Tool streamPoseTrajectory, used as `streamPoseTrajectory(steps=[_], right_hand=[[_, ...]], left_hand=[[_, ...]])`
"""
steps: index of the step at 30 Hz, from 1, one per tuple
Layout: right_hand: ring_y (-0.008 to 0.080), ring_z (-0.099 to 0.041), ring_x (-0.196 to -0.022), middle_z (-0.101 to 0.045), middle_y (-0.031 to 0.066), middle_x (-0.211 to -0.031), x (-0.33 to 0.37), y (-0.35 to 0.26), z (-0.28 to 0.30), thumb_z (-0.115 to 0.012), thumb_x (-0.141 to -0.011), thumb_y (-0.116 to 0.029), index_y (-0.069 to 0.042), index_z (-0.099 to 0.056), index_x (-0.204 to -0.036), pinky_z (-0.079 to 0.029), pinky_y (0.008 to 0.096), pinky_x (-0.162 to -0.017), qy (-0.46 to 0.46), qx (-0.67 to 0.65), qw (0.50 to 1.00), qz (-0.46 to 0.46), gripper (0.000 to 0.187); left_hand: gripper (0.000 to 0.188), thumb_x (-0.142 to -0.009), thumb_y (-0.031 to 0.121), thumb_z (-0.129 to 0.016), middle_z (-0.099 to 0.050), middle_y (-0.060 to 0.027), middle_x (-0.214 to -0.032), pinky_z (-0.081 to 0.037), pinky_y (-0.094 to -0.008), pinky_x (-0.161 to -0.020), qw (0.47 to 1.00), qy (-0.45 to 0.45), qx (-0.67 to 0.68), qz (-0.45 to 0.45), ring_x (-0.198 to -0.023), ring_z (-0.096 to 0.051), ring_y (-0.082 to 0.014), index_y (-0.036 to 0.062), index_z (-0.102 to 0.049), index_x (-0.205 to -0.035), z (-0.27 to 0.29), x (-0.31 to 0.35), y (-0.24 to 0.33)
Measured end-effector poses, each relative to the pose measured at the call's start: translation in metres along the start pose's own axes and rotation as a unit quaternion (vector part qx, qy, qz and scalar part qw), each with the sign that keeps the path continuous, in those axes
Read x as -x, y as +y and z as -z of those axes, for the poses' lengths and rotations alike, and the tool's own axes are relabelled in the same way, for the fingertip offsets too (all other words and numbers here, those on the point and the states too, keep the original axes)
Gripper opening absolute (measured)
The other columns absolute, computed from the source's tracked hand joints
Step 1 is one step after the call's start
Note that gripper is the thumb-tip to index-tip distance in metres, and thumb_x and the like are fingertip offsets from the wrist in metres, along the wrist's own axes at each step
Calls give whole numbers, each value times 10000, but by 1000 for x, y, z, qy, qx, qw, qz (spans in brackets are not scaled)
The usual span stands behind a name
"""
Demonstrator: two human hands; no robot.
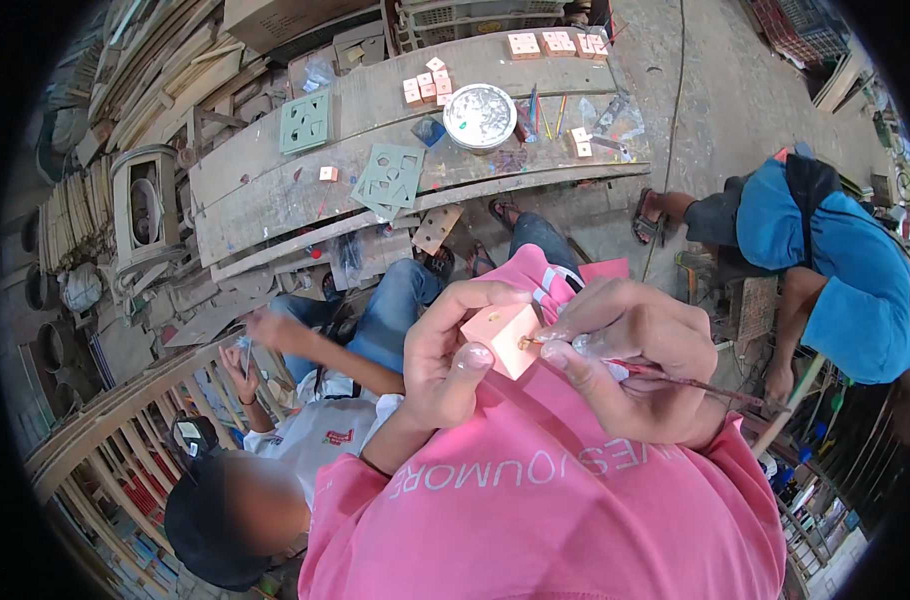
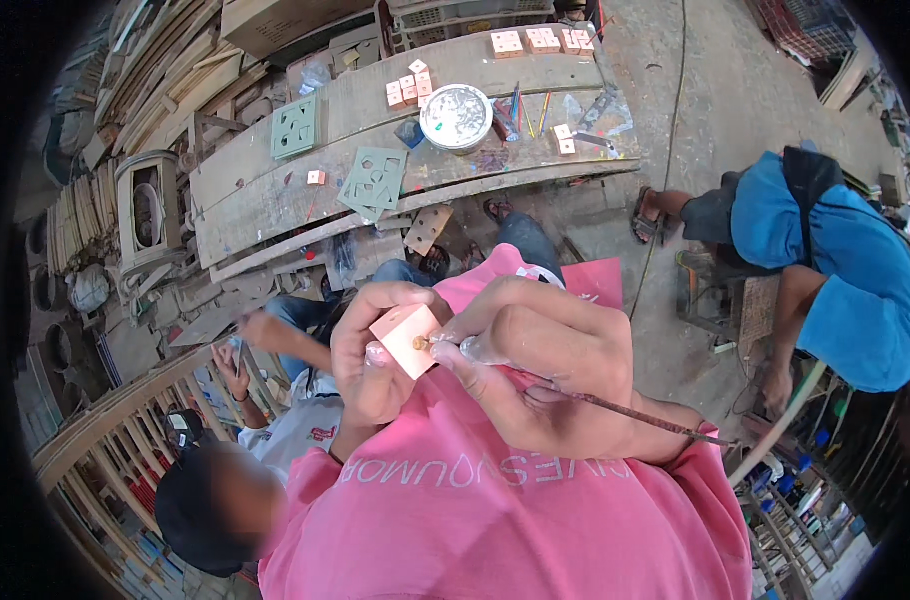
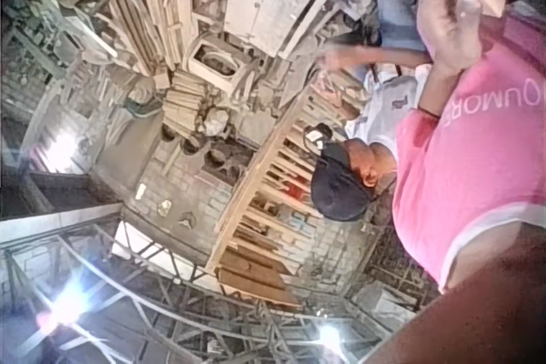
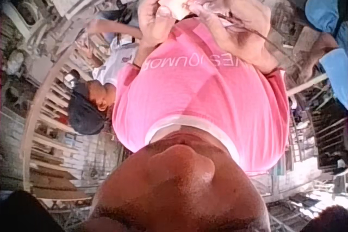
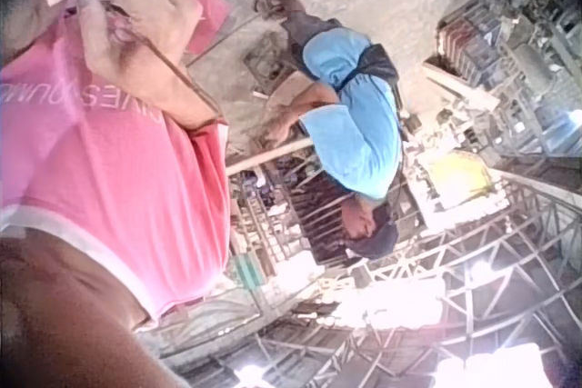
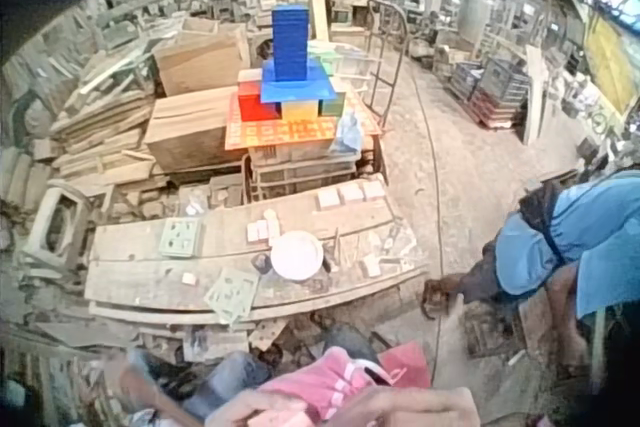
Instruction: The person paints a small pink wooden cube with gold paint using a fine brush, carefully applying the color to the surface. After painting, the person uses a sanding block to smooth the edges of the cube.
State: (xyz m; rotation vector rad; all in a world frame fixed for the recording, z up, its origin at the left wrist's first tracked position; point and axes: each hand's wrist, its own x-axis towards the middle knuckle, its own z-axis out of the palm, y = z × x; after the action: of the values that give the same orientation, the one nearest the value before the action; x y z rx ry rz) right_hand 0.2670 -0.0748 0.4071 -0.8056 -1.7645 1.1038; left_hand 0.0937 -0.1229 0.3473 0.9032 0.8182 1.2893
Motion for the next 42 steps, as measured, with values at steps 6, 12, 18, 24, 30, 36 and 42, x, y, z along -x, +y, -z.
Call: streamPoseTrajectory(steps=[6,12,18,24,30,36,42], right_hand=[[169,-596,-597,-621,147,-767,-2,3,-2,-696,-677,85,44,-616,-756,-453,242,-517,14,-24,1000,3,119],[181,-605,-615,-621,156,-771,-7,0,-2,-682,-684,101,40,-610,-757,-462,245,-533,6,-11,1000,2,120],[215,-581,-599,-605,159,-798,-12,0,-3,-655,-672,127,57,-582,-746,-440,267,-512,1,20,998,59,125],[207,-538,-562,-581,139,-771,-14,1,3,-632,-654,132,56,-586,-754,-419,275,-489,-44,68,994,79,133],[207,-572,-598,-597,147,-803,-15,2,0,-675,-642,119,51,-607,-761,-419,280,-490,3,-10,1000,-1,153],[218,-617,-658,-617,182,-829,-18,11,10,-679,-682,118,50,-572,-738,-476,286,-570,1,54,996,72,139],[186,-621,-750,-606,205,-860,-18,9,24,-629,-776,117,27,-484,-812,-506,275,-650,118,-122,985,-35,174]], left_hand=[[558,-931,419,-500,-555,-145,-1017,-453,-297,-791,994,-29,97,43,-903,-558,-173,-89,-464,-1157,2,-4,0],[519,-926,372,-530,-535,-120,-1107,-451,-298,-870,969,-61,225,83,-1018,-548,-164,-69,-464,-1193,4,-7,-1],[497,-830,268,-686,-569,-140,-1063,-467,-294,-824,992,-66,106,27,-955,-575,-170,-32,-472,-1164,9,-13,-4],[483,-761,181,-741,-575,-165,-1026,-471,-322,-801,998,-11,60,3,-922,-569,-201,8,-479,-1128,-1,-18,0],[465,-804,139,-692,-549,-170,-1076,-450,-345,-851,995,-51,77,-49,-976,-548,-214,13,-446,-1179,0,-23,-6],[443,-886,180,-595,-517,-177,-1175,-433,-355,-908,989,-66,129,13,-1045,-540,-224,-15,-411,-1238,-3,-30,-5],[372,-927,198,-510,-504,-155,-1136,-438,-328,-839,969,-30,236,71,-947,-535,-185,-31,-439,-1211,-23,-43,10]])
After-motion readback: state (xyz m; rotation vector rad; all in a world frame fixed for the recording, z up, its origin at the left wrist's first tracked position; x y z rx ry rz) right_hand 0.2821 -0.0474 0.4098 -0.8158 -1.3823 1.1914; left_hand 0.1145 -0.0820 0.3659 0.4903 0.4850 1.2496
